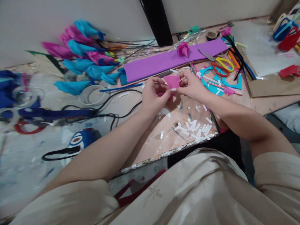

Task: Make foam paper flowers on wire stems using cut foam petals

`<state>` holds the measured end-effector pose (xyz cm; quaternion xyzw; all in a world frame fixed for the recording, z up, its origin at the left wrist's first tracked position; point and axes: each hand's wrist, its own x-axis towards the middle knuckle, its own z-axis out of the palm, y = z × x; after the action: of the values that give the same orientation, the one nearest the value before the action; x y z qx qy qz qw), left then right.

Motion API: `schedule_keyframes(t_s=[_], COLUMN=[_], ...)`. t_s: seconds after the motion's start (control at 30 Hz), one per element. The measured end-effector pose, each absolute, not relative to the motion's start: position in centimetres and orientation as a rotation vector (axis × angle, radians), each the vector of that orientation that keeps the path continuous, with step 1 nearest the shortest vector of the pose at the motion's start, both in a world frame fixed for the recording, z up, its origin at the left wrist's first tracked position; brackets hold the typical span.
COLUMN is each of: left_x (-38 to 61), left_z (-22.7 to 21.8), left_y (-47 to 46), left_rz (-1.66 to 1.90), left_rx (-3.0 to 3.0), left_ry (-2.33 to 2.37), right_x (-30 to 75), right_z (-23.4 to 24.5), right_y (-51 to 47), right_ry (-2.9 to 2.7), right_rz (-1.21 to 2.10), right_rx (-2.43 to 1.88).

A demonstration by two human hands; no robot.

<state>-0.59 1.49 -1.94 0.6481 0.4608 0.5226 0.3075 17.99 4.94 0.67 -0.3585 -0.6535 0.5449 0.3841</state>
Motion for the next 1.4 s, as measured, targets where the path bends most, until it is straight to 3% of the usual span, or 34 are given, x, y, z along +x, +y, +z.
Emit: schedule_keyframes(t_s=[0.5,0.87,1.4], left_x=[-0.7,-1.0,-0.9], left_z=[-2.4,-0.6,-0.4], left_y=[1.8,0.5,0.6], left_rz=[1.387,1.353,1.359], left_rx=[1.733,2.284,2.262], left_ry=[1.231,1.362,1.372], right_x=[18.0,18.0,17.8], right_z=[0.9,1.2,1.2], right_y=[5.0,4.7,4.5], right_ry=[-1.588,-1.577,-1.626], right_rz=[1.453,1.51,1.418], right_rx=[-0.954,-0.951,-0.935])
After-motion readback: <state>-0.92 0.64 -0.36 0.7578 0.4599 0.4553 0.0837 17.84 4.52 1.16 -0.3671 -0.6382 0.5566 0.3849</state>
